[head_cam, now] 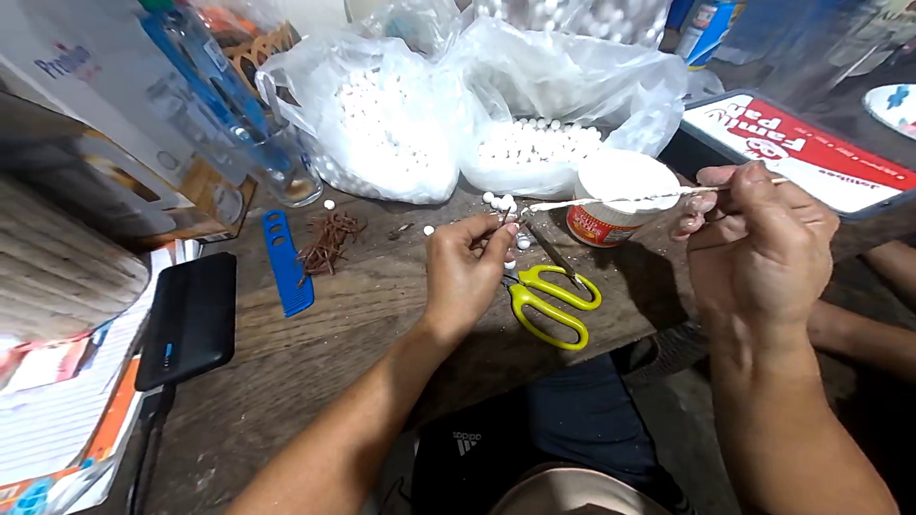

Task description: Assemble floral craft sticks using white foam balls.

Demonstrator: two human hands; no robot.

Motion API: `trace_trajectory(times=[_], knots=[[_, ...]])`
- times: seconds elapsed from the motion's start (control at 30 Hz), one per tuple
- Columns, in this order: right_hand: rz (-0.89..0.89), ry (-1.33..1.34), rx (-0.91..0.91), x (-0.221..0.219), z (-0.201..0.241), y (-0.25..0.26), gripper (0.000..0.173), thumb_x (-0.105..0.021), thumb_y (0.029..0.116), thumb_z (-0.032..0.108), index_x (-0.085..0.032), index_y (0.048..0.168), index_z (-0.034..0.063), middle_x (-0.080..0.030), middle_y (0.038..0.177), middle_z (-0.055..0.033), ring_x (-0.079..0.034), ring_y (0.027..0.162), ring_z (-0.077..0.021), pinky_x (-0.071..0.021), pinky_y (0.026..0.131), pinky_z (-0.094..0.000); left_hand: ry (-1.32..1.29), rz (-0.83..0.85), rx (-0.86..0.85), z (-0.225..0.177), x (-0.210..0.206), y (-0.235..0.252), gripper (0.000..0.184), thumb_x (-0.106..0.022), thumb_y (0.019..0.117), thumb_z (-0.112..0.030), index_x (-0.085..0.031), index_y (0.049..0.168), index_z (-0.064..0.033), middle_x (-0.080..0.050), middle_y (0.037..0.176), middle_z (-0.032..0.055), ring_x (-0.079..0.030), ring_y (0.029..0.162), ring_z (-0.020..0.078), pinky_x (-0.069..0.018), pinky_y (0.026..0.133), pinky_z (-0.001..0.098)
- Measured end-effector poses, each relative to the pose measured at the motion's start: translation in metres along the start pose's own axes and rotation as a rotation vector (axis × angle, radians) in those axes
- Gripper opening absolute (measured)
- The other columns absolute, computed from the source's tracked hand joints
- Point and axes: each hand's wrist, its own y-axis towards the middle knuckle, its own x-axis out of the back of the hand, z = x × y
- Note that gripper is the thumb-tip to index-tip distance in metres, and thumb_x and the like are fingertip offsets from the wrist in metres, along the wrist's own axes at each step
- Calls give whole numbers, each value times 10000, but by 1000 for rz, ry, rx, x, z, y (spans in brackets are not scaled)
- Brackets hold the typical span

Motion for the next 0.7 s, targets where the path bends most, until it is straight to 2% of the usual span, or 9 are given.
trace_trajectory(times=[0.23, 0.4, 0.7], knots=[[47, 8, 6, -8, 6, -3, 387, -352, 1081, 78, -710, 940, 118, -700, 751, 82, -656, 625, -17, -576, 606, -174, 151, 38, -93, 6, 1, 0, 114, -650, 966, -28, -716, 894, 30, -655, 721, 38, -577, 586, -13, -500, 577, 139], [79, -6, 33, -9, 5, -3, 356, -396, 1068, 70, -721, 936, 125, -713, 781, 79, -664, 641, -21, -583, 619, -179, 188, 45, -122, 6, 0, 0, 138, -647, 962, -29, -705, 847, 21, -645, 704, 40, -579, 591, -8, -497, 580, 139], [106, -26, 85, -11, 4, 0, 326, -435, 1057, 60, -732, 940, 121, -720, 801, 82, -668, 662, -20, -585, 645, -181, 235, 61, -154, 6, 1, -1, 135, -646, 958, -24, -719, 855, 25, -654, 702, 49, -588, 597, -1, -501, 596, 141]])
